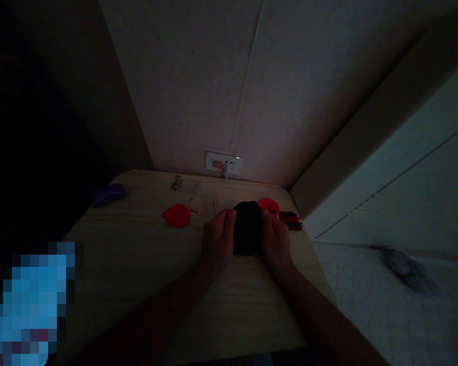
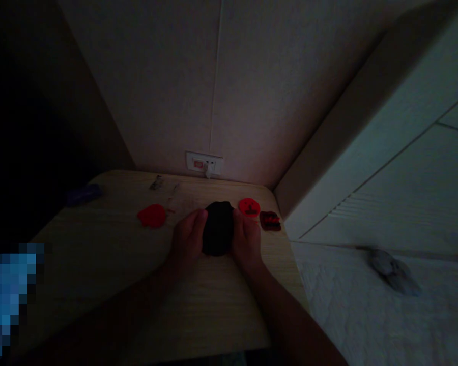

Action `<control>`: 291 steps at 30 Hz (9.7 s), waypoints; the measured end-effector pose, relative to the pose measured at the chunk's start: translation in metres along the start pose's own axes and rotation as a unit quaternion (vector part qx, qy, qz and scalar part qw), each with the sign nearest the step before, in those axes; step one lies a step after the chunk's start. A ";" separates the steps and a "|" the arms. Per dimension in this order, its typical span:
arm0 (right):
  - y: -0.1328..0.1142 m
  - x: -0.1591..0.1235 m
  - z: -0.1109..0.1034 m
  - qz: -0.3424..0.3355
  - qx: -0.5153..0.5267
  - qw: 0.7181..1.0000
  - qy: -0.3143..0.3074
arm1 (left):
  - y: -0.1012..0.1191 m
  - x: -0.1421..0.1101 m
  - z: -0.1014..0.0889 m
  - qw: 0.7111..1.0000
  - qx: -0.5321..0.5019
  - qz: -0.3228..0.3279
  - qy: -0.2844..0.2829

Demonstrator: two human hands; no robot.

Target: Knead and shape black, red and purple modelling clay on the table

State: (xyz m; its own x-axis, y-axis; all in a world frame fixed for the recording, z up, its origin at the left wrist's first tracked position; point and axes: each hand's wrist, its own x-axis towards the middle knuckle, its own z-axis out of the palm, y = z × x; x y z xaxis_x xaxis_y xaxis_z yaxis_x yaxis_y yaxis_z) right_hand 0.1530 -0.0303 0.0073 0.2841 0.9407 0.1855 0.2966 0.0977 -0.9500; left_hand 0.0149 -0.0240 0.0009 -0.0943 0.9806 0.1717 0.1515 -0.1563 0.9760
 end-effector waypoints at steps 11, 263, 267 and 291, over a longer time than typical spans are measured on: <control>0.003 0.001 -0.001 -0.015 0.010 1.000 -0.011 | 0.003 -0.002 -0.001 1.000 0.014 0.012 -0.024; 0.010 -0.001 0.000 0.067 0.196 0.962 -0.178 | -0.001 0.004 -0.004 0.997 -0.041 -0.014 0.067; 0.007 -0.001 0.000 0.074 0.193 0.964 -0.169 | -0.003 0.003 -0.005 0.997 -0.040 -0.004 0.066; 0.007 0.000 -0.006 -0.027 0.054 0.994 -0.091 | 0.001 0.010 -0.010 0.994 -0.069 0.022 0.082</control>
State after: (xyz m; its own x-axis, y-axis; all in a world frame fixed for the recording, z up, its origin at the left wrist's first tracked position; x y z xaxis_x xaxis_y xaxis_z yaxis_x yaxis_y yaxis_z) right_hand 0.1603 -0.0312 0.0023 0.0972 0.9755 0.1971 0.2042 0.1743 -0.9633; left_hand 0.0046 -0.0157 0.0052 -0.2521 0.9415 0.2239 0.0242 -0.2252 0.9740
